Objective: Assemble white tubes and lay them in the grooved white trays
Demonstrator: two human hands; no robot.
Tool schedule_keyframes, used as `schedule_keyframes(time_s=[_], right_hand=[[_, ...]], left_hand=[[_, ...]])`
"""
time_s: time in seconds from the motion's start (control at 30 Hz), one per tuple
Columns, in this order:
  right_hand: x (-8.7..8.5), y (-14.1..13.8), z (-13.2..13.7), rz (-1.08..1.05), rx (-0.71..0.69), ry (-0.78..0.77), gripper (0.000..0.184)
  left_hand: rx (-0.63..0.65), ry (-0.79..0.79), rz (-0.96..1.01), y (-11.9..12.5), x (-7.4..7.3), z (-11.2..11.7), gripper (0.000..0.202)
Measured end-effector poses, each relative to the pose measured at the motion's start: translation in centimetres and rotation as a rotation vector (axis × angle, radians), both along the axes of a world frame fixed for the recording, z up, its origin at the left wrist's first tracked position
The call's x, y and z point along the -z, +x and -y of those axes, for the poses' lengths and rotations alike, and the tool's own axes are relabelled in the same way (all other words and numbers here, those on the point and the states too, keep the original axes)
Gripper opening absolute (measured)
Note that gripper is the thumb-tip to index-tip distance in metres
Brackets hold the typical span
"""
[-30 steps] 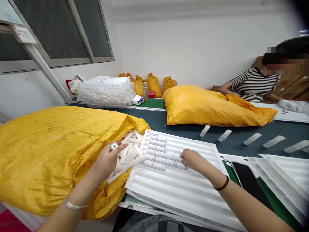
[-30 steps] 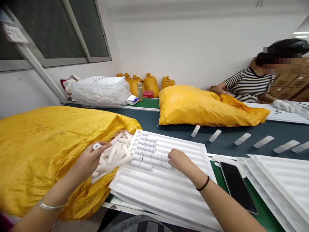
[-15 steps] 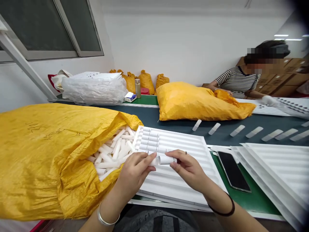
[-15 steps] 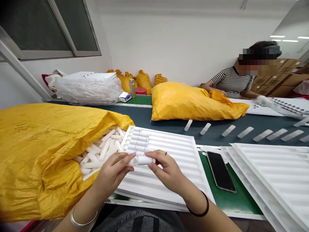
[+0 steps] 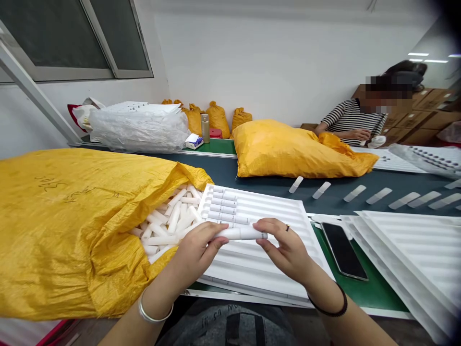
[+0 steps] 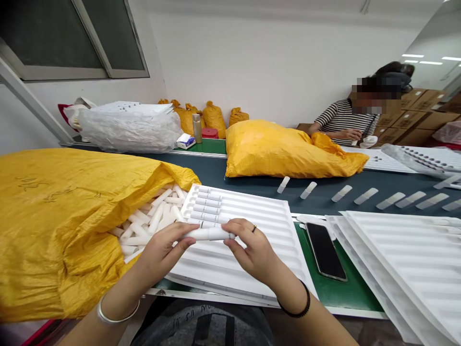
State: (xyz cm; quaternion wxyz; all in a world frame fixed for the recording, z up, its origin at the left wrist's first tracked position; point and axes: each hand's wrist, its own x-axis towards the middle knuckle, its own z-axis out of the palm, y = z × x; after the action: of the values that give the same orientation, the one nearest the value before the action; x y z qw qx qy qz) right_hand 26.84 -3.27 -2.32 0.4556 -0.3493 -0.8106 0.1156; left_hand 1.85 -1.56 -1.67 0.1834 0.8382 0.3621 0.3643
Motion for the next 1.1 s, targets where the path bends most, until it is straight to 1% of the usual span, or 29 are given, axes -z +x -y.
schedule_keyframes(time_s=[0.07,0.17,0.27,0.33,0.4,0.47,0.53,0.6,0.67,0.7,0.73,0.77,0.8,0.83,0.87,0.93,0.97,1.0,1.03,1.1], right_hand=[[0.2,0.1,-0.2,0.002,0.02,-0.027,0.033],[0.6,0.4,-0.3,-0.002,0.063,-0.116,0.027],[0.9,0.3,-0.1,-0.077,0.076,-0.327,0.024],[0.8,0.0,0.1,-0.165,0.037,-0.494,0.025],[0.6,-0.3,0.3,-0.235,-0.011,-0.594,0.027],[0.4,-0.5,0.5,-0.246,-0.017,-0.599,0.026],[0.4,-0.7,0.8,-0.189,-0.005,-0.569,0.026],[0.7,-0.8,0.9,-0.059,-0.031,-0.558,0.026],[1.3,-0.7,0.2,0.14,-0.09,-0.525,0.027],[1.6,-0.6,-0.6,0.252,-0.098,-0.489,0.026],[2.0,-0.2,-1.8,0.354,-0.054,-0.455,0.024],[2.2,0.3,-3.3,0.428,0.047,-0.43,0.022],[2.5,1.1,-5.3,0.468,0.184,-0.417,0.019],[2.6,2.1,-7.4,0.479,0.372,-0.431,0.018],[2.6,3.3,-9.7,0.457,0.521,-0.447,0.02],[2.8,5.9,-14.3,0.422,0.69,-0.482,0.029],[2.9,7.2,-16.3,0.415,0.767,-0.526,0.03],[3.2,8.3,-18.0,0.416,0.82,-0.588,0.03],[3.5,9.3,-19.3,0.423,0.862,-0.657,0.029],[4.1,10.7,-21.1,0.449,0.901,-0.793,0.028]], left_hand=[[-0.011,0.04,0.036,0.0,0.2,0.0,0.026],[-0.03,0.175,0.068,0.2,0.6,0.1,0.031],[0.003,0.304,0.082,0.3,1.1,0.1,0.04],[0.051,0.377,0.078,0.5,1.4,0.0,0.048],[0.081,0.427,0.076,0.7,1.7,0.1,0.055],[0.063,0.443,0.092,1.0,2.1,0.3,0.057],[0.03,0.423,0.104,1.3,2.5,0.6,0.057],[0.04,0.398,0.095,1.4,3.0,0.9,0.058],[0.102,0.369,0.017,1.2,3.7,0.9,0.058],[0.107,0.347,-0.045,1.0,4.1,0.8,0.058],[0.079,0.32,-0.118,0.6,4.5,0.5,0.059],[0.008,0.283,-0.192,0.0,5.0,0.2,0.063],[-0.099,0.246,-0.253,-0.7,5.4,-0.2,0.067],[-0.221,0.216,-0.297,-1.6,5.9,-0.7,0.067],[-0.338,0.189,-0.331,-2.5,6.3,-1.2,0.06],[-0.502,0.138,-0.405,-4.4,7.1,-2.1,0.038],[-0.54,0.1,-0.451,-5.2,7.4,-2.5,0.033],[-0.552,0.052,-0.501,-5.8,7.6,-2.8,0.032],[-0.55,-0.007,-0.548,-6.2,7.8,-3.0,0.033],[-0.53,-0.116,-0.61,-6.4,7.7,-3.1,0.034]])
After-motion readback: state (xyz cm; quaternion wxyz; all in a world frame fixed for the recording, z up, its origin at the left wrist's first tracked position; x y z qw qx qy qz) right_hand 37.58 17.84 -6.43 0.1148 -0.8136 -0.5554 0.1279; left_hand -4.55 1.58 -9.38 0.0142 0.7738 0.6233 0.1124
